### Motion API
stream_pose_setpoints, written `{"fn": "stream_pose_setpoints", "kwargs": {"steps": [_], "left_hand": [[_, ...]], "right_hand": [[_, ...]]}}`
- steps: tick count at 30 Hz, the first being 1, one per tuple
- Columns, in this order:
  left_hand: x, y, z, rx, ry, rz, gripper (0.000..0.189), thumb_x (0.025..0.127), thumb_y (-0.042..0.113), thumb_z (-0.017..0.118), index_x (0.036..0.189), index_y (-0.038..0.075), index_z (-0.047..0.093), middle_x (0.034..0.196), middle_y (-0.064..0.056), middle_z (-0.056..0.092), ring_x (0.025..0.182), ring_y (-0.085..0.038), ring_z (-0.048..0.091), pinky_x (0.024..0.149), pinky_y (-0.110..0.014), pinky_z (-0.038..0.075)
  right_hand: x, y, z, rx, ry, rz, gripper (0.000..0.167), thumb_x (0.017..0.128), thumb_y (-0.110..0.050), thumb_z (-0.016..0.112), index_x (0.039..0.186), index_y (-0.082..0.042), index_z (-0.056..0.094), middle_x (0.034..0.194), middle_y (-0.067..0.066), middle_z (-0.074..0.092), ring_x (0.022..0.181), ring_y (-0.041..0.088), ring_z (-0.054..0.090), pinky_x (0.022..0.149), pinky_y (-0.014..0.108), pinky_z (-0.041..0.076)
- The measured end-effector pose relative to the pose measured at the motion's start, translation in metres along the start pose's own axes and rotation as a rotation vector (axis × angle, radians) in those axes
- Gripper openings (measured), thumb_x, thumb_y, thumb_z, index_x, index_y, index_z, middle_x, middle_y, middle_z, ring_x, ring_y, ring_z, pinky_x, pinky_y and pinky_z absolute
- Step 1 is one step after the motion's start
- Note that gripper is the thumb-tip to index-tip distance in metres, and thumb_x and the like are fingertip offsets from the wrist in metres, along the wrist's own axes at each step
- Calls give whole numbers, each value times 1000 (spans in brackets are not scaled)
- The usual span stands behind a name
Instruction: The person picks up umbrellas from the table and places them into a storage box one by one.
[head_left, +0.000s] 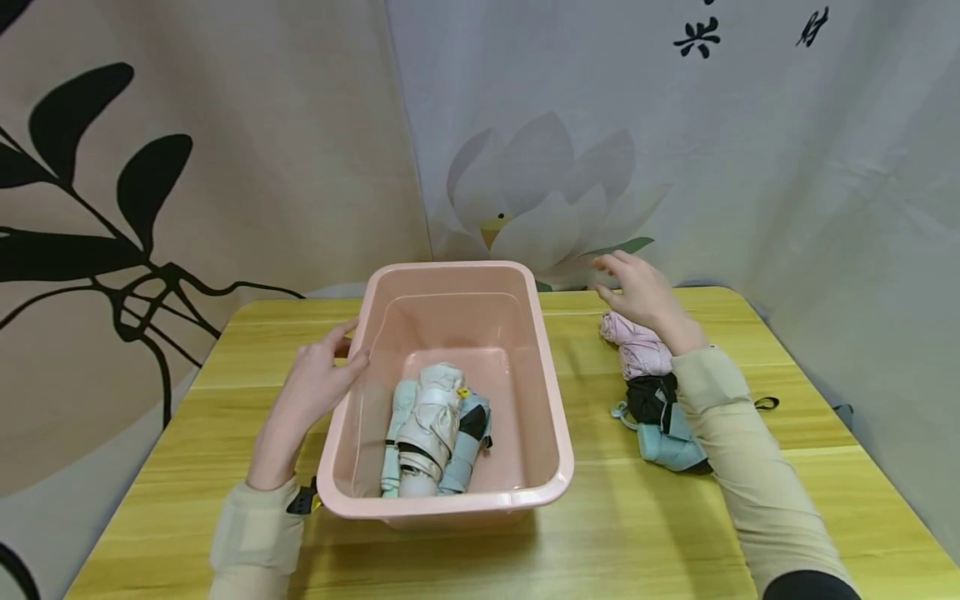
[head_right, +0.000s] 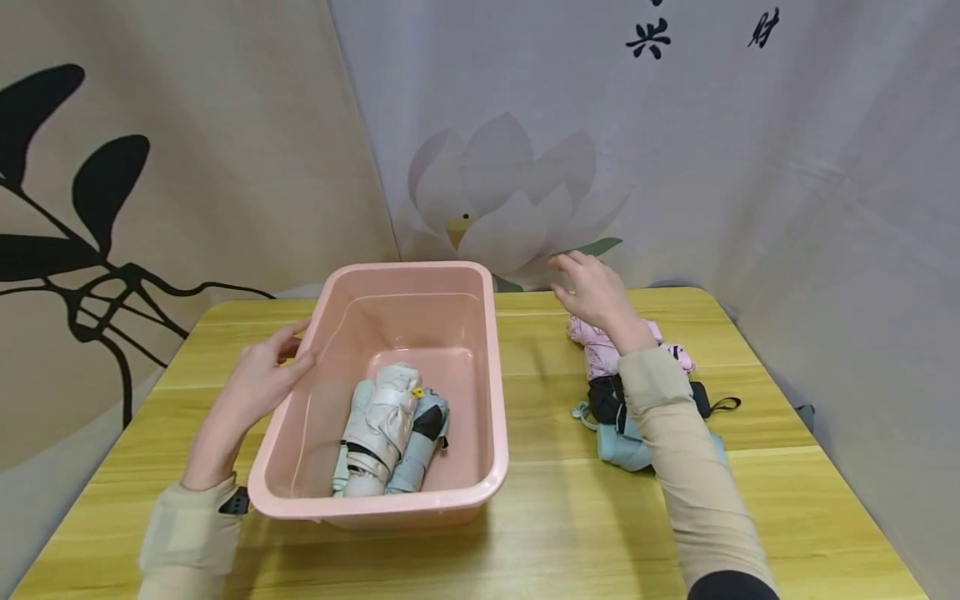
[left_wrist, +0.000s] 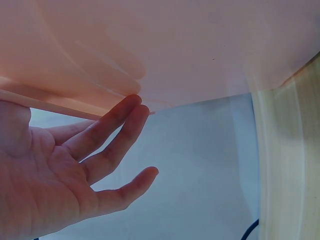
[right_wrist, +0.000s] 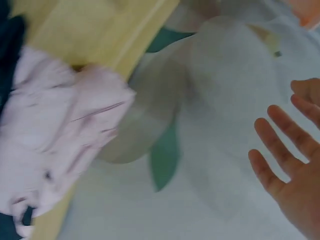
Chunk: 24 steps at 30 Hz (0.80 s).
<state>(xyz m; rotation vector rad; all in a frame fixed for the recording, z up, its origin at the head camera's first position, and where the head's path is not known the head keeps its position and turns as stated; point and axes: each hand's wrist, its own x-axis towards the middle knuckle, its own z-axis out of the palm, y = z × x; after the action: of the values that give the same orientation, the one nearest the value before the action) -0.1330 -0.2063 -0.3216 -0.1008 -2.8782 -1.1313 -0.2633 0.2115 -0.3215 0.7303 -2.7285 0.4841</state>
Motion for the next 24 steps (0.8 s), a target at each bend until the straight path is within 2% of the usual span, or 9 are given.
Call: {"fn": "stream_pose_setpoints", "kwargs": {"steps": [5, 9, 14, 19, 24], "left_hand": [[0, 0, 0, 5, 4, 4, 58, 95, 23, 49, 146, 1, 33, 119, -31, 61, 91, -36, 69, 65, -37, 60], [0, 0, 0, -2, -8, -6, 59, 95, 22, 49, 147, 1, 31, 120, -31, 60, 91, -37, 69, 65, -36, 60], [0, 2, 0, -22, -19, -19, 59, 96, 22, 48, 148, 2, 30, 121, -31, 59, 91, -37, 69, 63, -35, 60], [0, 2, 0, -21, -16, -14, 59, 95, 22, 48, 147, 1, 31, 120, -31, 59, 91, -37, 69, 63, -34, 60], [0, 1, 0, -24, -9, -8, 59, 95, 21, 49, 147, 1, 31, 120, -31, 60, 90, -36, 69, 64, -34, 60]], "right_hand": [[-6, 27, 9, 23, -113, 94, 42, 90, -15, 59, 129, -1, 53, 127, 22, 56, 114, 39, 54, 95, 54, 45], [-11, 45, 16, 38, -206, 173, 51, 89, -17, 60, 136, -1, 46, 134, 25, 50, 121, 43, 48, 99, 58, 41], [-15, 61, 21, 22, -328, 237, 55, 87, -16, 61, 138, -3, 43, 135, 29, 47, 121, 47, 46, 96, 60, 41], [-17, 72, 24, 13, -465, 271, 61, 83, -13, 62, 139, -3, 41, 135, 32, 46, 119, 48, 48, 87, 55, 46], [-17, 79, 27, -13, -551, 287, 65, 78, -10, 60, 139, -2, 40, 133, 33, 47, 114, 44, 51, 86, 53, 46]]}}
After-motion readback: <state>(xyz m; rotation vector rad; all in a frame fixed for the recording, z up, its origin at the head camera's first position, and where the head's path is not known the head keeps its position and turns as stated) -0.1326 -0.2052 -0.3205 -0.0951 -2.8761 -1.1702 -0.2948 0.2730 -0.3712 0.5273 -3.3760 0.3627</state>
